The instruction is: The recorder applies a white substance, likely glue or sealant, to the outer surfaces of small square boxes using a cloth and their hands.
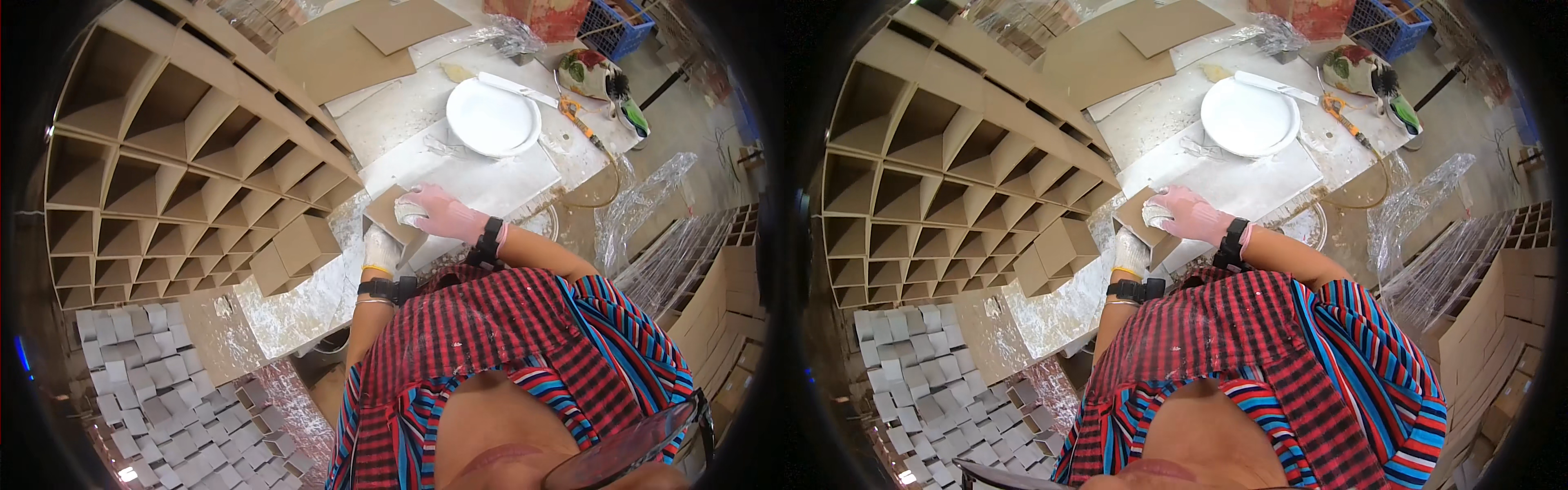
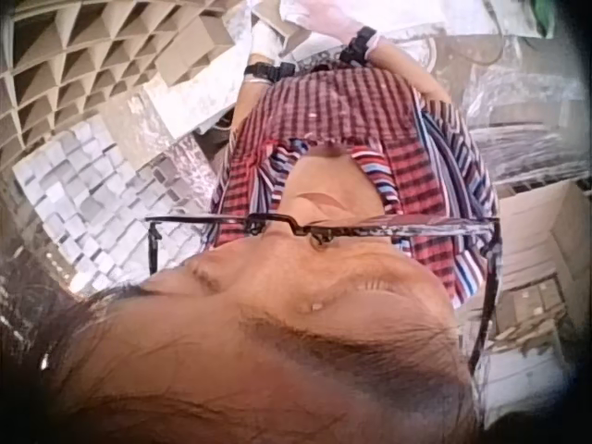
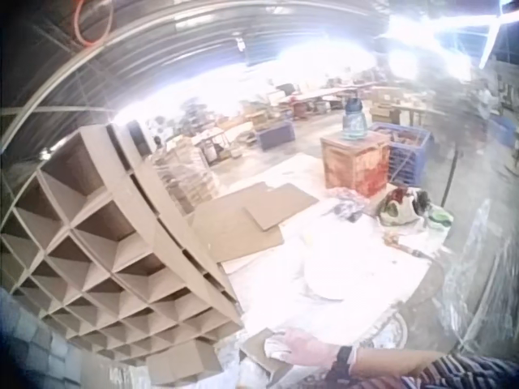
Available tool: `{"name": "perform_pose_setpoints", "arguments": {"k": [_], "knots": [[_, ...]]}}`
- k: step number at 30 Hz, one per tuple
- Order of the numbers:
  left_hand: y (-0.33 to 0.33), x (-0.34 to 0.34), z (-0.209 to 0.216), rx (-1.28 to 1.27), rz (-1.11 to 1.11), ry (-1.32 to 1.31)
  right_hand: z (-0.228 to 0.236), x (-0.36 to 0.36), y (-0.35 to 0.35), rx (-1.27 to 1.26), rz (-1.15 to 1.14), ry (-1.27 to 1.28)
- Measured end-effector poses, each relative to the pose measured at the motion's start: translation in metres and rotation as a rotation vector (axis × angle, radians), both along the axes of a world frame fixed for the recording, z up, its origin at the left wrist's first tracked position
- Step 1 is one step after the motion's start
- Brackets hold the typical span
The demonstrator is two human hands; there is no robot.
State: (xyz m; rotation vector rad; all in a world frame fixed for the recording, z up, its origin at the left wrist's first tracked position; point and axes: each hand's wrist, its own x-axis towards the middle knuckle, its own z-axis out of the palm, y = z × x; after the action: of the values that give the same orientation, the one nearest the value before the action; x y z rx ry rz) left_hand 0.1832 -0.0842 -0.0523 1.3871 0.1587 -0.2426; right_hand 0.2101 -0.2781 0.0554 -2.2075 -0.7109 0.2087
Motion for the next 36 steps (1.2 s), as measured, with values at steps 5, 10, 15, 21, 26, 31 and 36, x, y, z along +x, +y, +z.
{"name": "perform_pose_setpoints", "arguments": {"k": [5, 10, 15, 21, 26, 31, 36], "knots": [[0.015, -0.003, -0.033, 0.526, 0.041, -0.227, 0.01, -0.004, 0.008, -0.056, 0.073, -0.073], [-0.009, -0.006, 0.037, -0.094, 0.194, -0.043, 0.029, 0.015, 0.0, -0.011, -0.031, -0.055], [0.014, 0.005, 0.027, -0.608, 0.122, -0.034, 0.076, -0.008, 0.041, -0.054, 0.172, -0.293], [-0.03, 0.005, 0.115, -0.677, 0.184, 0.057, 0.072, 0.033, 0.0, -0.17, -0.126, -0.26], [-0.022, 0.011, 0.113, -0.736, 0.224, 0.108, 0.08, 0.02, 0.004, -0.036, -0.095, -0.361], [-0.032, 0.01, 0.142, -0.77, 0.182, 0.181, 0.082, 0.013, 0.015, -0.077, 0.172, -0.399], [-0.029, 0.007, 0.132, -0.407, 0.24, 0.018, 0.09, 0.051, -0.025, -0.178, -0.219, -0.412]]}}
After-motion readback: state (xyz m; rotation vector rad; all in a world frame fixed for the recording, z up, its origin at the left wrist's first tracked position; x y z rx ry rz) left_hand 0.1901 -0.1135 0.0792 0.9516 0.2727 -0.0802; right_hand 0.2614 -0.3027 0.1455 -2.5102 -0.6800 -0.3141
